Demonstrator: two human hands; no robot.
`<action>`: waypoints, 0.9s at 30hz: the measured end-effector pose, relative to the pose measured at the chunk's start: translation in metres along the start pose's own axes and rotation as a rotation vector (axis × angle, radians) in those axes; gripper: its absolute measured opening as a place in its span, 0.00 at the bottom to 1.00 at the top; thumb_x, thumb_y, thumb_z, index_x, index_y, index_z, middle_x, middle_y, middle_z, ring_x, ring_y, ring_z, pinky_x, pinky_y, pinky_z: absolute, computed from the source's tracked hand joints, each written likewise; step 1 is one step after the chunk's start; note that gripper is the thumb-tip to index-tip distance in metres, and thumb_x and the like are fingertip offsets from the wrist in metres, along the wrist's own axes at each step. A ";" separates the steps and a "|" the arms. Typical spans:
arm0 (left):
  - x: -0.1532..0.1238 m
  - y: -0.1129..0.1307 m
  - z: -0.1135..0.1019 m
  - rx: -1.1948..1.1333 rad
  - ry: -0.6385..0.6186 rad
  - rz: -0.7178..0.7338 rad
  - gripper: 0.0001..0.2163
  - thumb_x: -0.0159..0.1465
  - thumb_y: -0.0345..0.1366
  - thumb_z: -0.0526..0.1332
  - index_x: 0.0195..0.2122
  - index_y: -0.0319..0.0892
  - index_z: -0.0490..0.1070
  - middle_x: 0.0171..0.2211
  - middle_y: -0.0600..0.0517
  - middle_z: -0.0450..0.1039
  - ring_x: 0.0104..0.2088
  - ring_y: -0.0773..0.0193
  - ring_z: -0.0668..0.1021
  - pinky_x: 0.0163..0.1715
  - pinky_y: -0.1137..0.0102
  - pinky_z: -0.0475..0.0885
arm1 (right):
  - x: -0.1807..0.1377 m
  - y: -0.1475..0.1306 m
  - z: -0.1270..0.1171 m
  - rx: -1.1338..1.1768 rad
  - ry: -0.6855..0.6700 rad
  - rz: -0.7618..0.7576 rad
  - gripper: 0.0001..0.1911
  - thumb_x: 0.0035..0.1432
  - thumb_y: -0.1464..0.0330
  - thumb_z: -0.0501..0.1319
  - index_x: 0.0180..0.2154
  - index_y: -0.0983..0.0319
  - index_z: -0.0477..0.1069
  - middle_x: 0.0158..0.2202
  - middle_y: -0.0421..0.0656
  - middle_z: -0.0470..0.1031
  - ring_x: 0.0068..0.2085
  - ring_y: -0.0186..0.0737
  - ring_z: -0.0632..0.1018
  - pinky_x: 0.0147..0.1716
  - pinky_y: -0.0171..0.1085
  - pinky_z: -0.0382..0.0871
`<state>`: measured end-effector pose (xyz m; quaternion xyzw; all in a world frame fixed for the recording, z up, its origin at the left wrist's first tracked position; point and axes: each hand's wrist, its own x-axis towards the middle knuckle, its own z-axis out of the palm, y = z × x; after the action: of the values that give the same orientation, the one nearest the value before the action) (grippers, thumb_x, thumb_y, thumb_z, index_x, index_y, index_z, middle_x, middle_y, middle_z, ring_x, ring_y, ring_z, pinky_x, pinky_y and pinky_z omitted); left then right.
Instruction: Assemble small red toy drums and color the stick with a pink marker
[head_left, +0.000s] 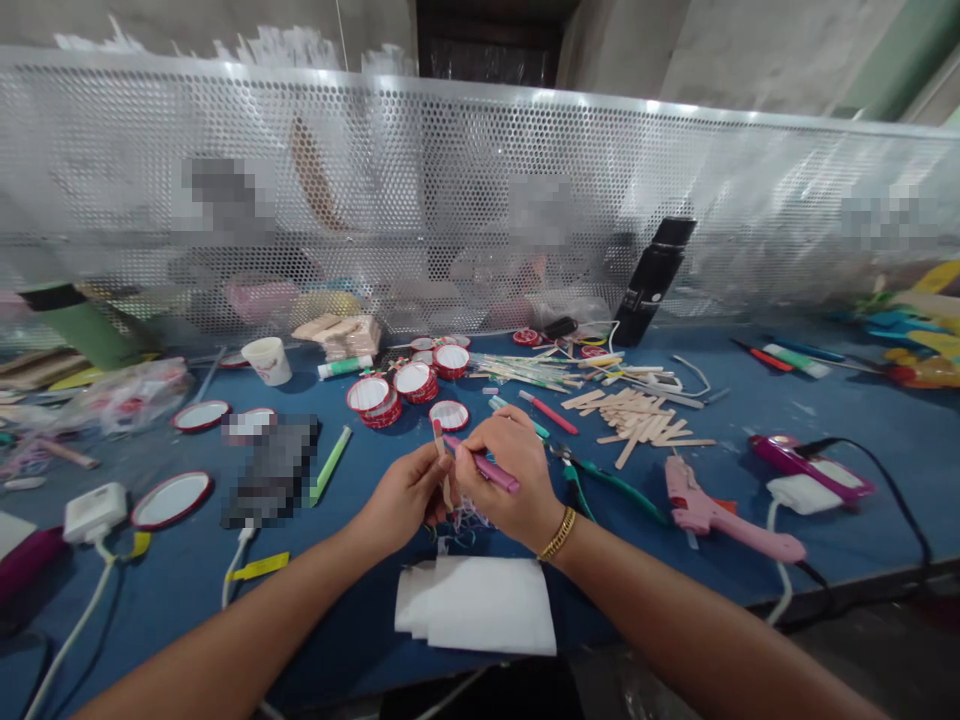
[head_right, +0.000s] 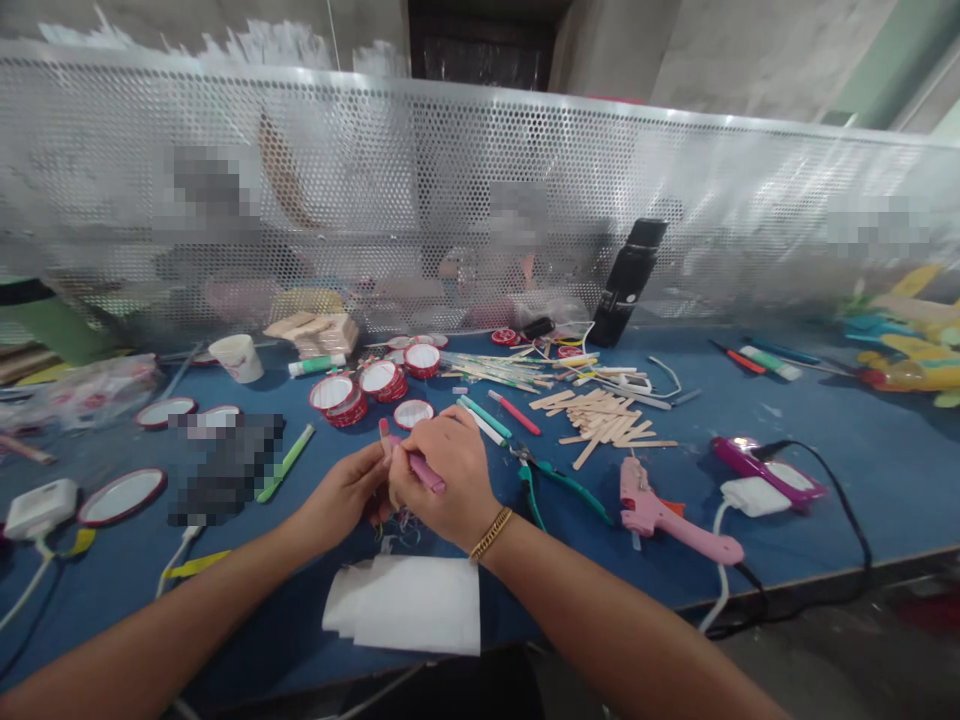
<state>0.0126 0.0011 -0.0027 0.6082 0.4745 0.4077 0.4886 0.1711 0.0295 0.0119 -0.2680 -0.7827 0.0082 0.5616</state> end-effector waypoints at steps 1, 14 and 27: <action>0.000 0.000 0.000 -0.001 -0.001 0.001 0.22 0.64 0.58 0.53 0.30 0.42 0.64 0.19 0.57 0.66 0.17 0.69 0.68 0.17 0.74 0.63 | 0.000 0.001 0.000 -0.005 0.004 0.002 0.09 0.59 0.72 0.57 0.26 0.59 0.61 0.22 0.36 0.67 0.26 0.35 0.70 0.40 0.43 0.64; 0.000 0.000 0.000 0.005 0.014 -0.003 0.22 0.62 0.59 0.55 0.29 0.42 0.65 0.18 0.57 0.66 0.17 0.68 0.68 0.17 0.74 0.64 | 0.001 0.000 -0.001 -0.014 -0.002 0.023 0.10 0.59 0.71 0.57 0.26 0.59 0.63 0.22 0.36 0.68 0.26 0.35 0.70 0.41 0.42 0.64; 0.000 -0.002 0.001 -0.003 -0.002 0.016 0.22 0.63 0.58 0.54 0.29 0.42 0.65 0.19 0.56 0.66 0.17 0.69 0.69 0.17 0.74 0.64 | 0.000 -0.002 0.000 0.025 -0.020 0.007 0.08 0.59 0.71 0.58 0.27 0.59 0.64 0.23 0.37 0.70 0.28 0.35 0.73 0.43 0.42 0.65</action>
<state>0.0131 0.0010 -0.0050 0.6118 0.4686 0.4114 0.4867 0.1703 0.0279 0.0130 -0.2635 -0.7873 0.0226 0.5570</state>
